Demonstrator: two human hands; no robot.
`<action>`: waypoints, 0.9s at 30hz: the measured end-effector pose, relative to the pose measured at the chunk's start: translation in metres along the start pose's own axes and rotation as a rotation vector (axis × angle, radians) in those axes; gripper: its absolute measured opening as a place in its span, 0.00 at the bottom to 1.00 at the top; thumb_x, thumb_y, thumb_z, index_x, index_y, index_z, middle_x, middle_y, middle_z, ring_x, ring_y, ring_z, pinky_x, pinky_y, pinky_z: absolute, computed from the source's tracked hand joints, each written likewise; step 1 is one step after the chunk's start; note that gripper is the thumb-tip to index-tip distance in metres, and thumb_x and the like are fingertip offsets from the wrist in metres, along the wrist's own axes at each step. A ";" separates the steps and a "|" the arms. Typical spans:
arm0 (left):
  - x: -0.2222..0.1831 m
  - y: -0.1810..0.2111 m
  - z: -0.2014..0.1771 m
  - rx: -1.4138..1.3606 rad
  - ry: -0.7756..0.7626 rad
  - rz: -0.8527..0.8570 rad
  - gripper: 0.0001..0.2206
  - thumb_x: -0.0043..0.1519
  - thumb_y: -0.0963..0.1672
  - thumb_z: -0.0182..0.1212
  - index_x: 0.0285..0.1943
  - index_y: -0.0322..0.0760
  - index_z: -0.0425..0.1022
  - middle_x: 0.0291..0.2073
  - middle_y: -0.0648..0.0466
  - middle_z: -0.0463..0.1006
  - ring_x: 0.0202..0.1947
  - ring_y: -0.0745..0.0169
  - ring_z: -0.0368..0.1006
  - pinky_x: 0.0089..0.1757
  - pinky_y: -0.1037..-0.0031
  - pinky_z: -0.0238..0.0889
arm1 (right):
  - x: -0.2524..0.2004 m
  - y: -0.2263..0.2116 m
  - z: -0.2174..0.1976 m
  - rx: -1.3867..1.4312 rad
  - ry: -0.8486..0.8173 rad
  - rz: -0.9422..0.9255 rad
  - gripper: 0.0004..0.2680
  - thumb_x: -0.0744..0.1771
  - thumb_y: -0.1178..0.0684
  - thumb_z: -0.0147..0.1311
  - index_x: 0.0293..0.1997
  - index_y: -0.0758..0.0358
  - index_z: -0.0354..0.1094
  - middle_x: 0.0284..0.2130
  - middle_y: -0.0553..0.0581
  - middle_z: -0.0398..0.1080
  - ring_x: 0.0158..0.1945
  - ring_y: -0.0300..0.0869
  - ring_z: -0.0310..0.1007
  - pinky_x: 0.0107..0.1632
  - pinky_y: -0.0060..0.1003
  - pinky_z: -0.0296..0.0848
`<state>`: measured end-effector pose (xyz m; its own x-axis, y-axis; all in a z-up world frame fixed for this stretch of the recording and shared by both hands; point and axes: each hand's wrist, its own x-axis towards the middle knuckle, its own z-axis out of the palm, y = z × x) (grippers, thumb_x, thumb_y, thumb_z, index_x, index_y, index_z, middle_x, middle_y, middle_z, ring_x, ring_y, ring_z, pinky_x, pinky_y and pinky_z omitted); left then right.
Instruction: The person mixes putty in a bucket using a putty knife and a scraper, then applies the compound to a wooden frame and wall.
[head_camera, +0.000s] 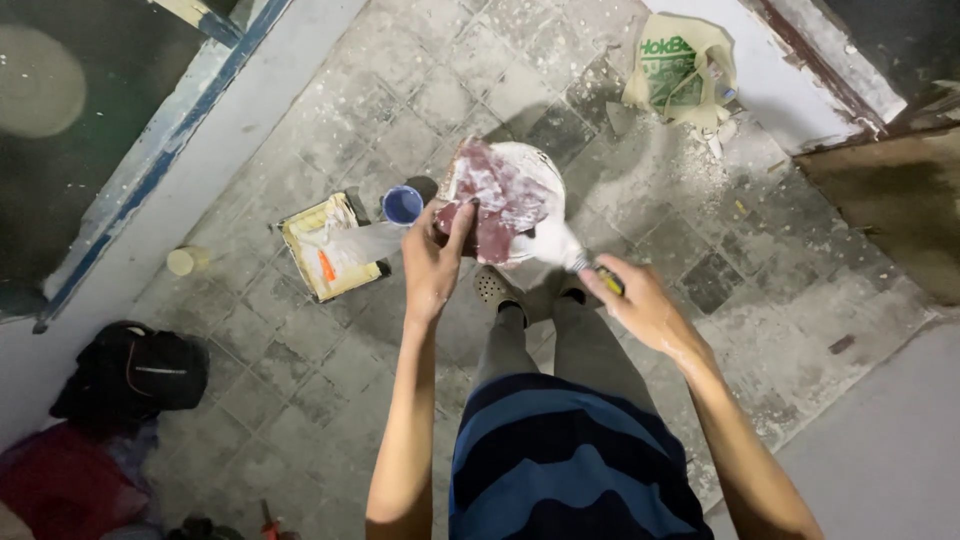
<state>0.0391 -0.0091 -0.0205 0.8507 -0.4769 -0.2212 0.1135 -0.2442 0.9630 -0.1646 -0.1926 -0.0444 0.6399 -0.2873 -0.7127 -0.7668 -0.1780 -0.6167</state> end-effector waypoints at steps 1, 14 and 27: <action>-0.003 -0.004 -0.001 0.050 0.022 -0.002 0.12 0.68 0.45 0.63 0.49 0.29 0.78 0.31 0.59 0.80 0.30 0.79 0.70 0.33 0.82 0.65 | 0.000 0.004 0.001 0.183 0.055 -0.041 0.09 0.71 0.47 0.50 0.47 0.60 0.68 0.20 0.51 0.60 0.22 0.36 0.57 0.25 0.32 0.57; -0.048 -0.044 0.019 0.148 0.118 -0.048 0.10 0.66 0.44 0.64 0.46 0.29 0.78 0.26 0.54 0.82 0.25 0.78 0.68 0.29 0.79 0.63 | -0.011 0.001 0.062 0.790 0.161 -0.113 0.06 0.72 0.54 0.45 0.46 0.68 0.63 0.23 0.48 0.58 0.21 0.31 0.55 0.21 0.27 0.52; -0.016 -0.109 -0.014 0.431 0.284 -0.060 0.11 0.64 0.44 0.64 0.45 0.26 0.75 0.31 0.41 0.83 0.27 0.57 0.81 0.33 0.70 0.71 | 0.067 0.053 0.036 0.327 0.228 -0.067 0.11 0.72 0.46 0.49 0.48 0.64 0.67 0.24 0.53 0.64 0.26 0.36 0.63 0.30 0.32 0.70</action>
<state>0.0207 0.0371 -0.1198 0.9618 -0.2178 -0.1657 -0.0044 -0.6180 0.7862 -0.1602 -0.1872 -0.1369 0.6322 -0.4930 -0.5977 -0.6438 0.0949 -0.7593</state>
